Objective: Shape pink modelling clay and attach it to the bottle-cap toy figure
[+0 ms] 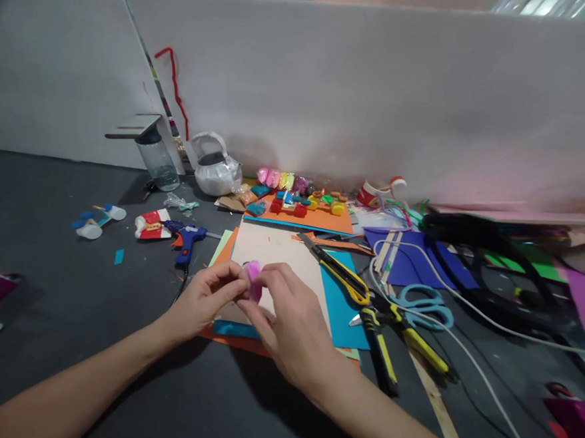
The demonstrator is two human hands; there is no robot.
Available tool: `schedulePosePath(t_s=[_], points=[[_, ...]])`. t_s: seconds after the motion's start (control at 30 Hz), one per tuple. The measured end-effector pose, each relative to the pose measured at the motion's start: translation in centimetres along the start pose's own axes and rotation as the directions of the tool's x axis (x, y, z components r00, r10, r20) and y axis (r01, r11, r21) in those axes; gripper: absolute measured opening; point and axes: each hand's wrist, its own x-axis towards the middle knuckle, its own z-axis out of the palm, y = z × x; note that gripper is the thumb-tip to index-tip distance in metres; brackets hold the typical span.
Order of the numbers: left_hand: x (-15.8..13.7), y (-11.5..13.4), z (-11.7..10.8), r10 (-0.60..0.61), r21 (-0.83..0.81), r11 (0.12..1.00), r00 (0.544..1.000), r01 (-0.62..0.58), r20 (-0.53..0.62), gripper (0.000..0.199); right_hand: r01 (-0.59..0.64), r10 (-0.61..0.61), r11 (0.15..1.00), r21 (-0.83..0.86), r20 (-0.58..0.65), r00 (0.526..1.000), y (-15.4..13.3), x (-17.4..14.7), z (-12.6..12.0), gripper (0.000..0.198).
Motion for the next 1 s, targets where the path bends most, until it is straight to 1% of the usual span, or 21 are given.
schedulePosePath(t_s=[0.13, 0.3, 0.43, 0.57, 0.77, 1.0], points=[[-0.15, -0.44, 0.23, 0.013, 0.008, 1.000, 1.000, -0.013, 0.022, 0.014, -0.075, 0.077, 0.989, 0.126, -0.010, 0.997, 0.51, -0.28, 0.15, 0.003], [-0.15, -0.70, 0.46, 0.022, 0.011, 1.000, 0.999, -0.023, 0.024, 0.013, -0.180, 0.178, 0.945, 0.272, 0.030, 0.983, 0.19, 0.12, -0.05, 0.011], [-0.24, -0.62, 0.48, -0.014, 0.044, 0.999, 1.000, 0.014, -0.002, 0.013, -0.255, 0.240, 0.910, 0.327, 0.088, 0.967, 0.19, 0.26, -0.09, 0.015], [-0.34, -0.65, 0.38, -0.045, 0.045, 0.998, 0.999, 0.046, -0.018, 0.015, -0.279, 0.258, 0.892, 0.356, 0.107, 0.960, 0.33, 0.18, 0.02, 0.016], [-0.44, -0.87, 0.30, -0.077, 0.028, 0.997, 0.997, 0.078, -0.028, 0.018, -0.295, 0.279, 0.876, 0.380, 0.098, 0.955, 0.31, 0.08, 0.17, 0.016], [-0.42, -0.79, 0.32, -0.078, -0.015, 0.997, 0.997, 0.078, -0.015, 0.021, -0.317, 0.295, 0.849, 0.423, 0.117, 0.948, 0.11, -0.04, 0.12, 0.009]])
